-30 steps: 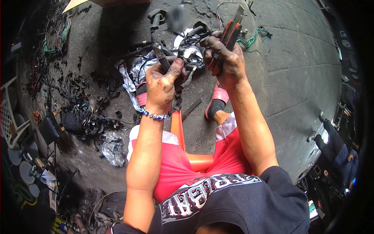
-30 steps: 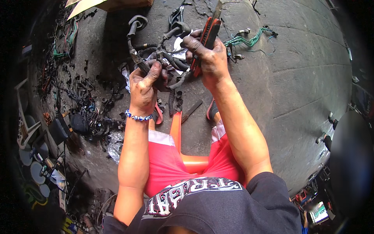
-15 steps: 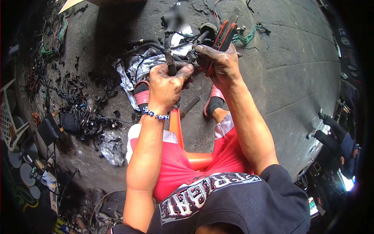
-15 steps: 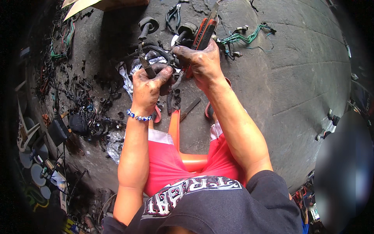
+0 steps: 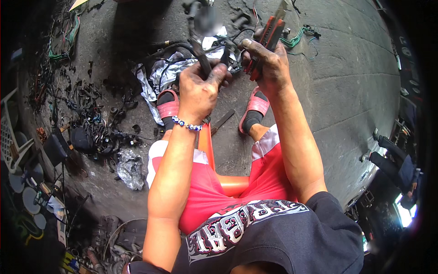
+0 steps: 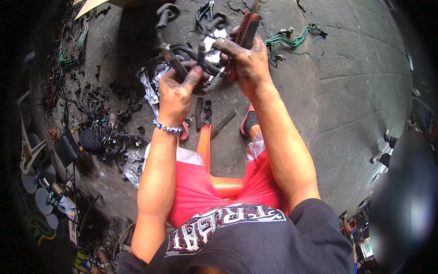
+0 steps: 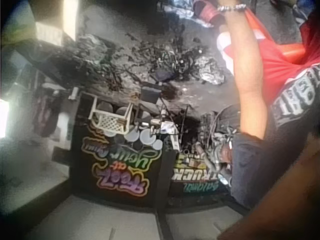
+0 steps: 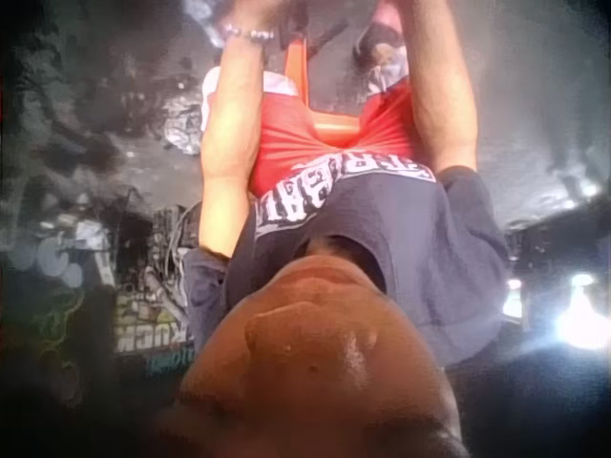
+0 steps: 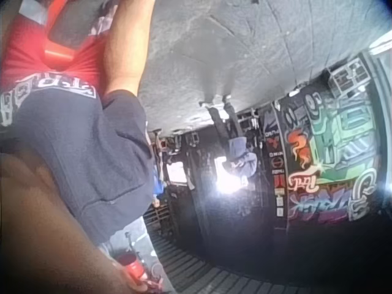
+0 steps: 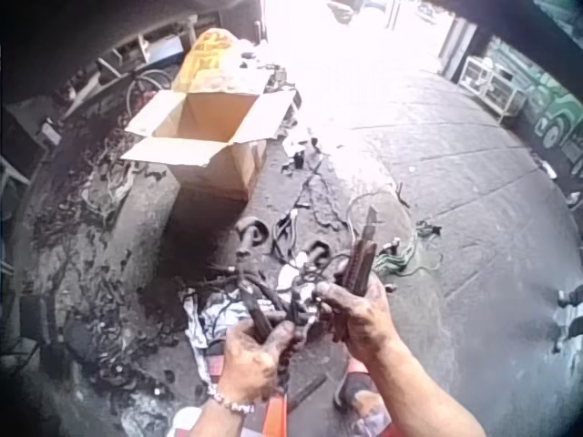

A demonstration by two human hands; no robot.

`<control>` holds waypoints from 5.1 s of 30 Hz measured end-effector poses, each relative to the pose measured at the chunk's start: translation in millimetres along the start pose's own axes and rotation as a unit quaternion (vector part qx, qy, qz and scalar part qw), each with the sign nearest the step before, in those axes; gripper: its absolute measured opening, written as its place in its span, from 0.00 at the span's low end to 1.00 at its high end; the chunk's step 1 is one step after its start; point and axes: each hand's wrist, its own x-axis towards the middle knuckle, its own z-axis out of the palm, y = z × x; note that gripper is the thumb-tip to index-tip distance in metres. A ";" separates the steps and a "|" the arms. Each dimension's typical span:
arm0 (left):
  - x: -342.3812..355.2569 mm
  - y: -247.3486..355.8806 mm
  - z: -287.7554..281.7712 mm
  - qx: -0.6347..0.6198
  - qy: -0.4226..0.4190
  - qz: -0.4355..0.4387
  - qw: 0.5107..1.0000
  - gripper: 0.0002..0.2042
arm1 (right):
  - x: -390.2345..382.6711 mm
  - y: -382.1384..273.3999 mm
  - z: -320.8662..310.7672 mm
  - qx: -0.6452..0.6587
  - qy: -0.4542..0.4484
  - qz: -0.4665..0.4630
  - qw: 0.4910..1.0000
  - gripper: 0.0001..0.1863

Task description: Repair a vehicle wire harness by cutting and stripping individual wires.

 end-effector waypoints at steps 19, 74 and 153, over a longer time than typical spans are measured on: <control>3.5 11.6 -11.0 0.079 0.084 0.090 0.989 0.06 | -16.9 7.9 14.8 -0.606 0.008 -0.227 0.762 0.14; -30.7 29.9 -38.7 0.231 0.155 0.144 0.950 0.09 | 17.7 -16.4 -83.3 -0.641 0.245 -0.003 0.728 0.12; -27.1 6.5 17.9 0.200 0.083 0.186 0.958 0.05 | -1.8 13.1 15.9 -0.458 0.102 -0.332 0.818 0.10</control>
